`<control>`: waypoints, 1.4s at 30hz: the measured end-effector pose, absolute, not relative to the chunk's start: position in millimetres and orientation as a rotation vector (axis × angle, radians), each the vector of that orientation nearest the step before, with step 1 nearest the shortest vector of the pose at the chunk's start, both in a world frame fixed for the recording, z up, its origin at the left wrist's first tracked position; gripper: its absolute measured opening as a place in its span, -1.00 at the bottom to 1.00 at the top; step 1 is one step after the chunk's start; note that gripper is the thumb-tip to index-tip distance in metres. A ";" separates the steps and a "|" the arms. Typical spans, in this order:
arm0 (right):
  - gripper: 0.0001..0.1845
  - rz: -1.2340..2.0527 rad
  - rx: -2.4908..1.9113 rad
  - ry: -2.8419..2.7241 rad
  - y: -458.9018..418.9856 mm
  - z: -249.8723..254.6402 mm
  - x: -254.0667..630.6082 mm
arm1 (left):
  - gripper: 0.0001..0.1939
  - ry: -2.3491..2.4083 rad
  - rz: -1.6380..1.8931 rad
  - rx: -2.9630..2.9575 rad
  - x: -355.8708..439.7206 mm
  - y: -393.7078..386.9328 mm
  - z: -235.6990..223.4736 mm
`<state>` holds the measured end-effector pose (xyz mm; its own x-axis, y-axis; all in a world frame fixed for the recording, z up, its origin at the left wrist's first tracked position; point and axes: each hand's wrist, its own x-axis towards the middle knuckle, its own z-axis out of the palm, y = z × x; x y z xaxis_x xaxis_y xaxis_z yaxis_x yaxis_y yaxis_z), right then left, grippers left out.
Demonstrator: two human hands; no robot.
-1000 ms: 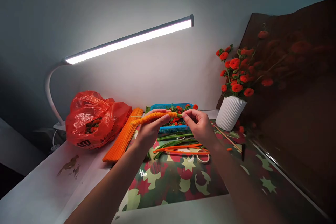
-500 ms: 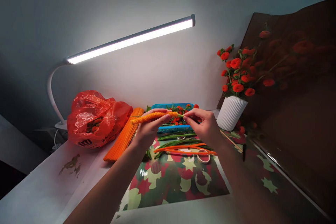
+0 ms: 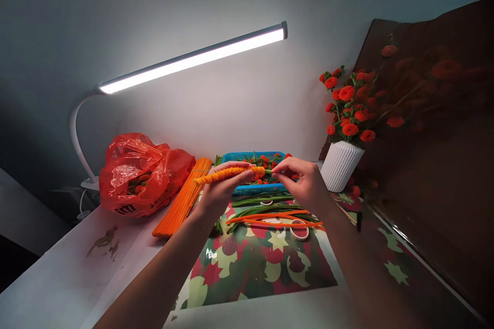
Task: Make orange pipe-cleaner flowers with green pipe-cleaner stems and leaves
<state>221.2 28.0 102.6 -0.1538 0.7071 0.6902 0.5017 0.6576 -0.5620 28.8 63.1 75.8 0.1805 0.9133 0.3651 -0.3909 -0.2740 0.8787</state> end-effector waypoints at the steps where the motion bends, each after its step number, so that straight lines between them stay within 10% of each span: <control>1: -0.89 0.249 -0.956 -1.821 27.5 102.4 221.0 | -0.82 0.573 1.389 1.281 29.0 62.8 75.6; 42: -0.85 0.235 -1.085 -1.919 19.8 111.2 229.4 | -0.74 0.625 1.348 1.193 34.5 60.4 72.4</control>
<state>229.4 19.8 111.2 -0.2188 0.7635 0.6076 0.5941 0.5982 -0.5378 34.5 60.4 72.4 0.1917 0.9411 0.2784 -0.3954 -0.1856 0.8996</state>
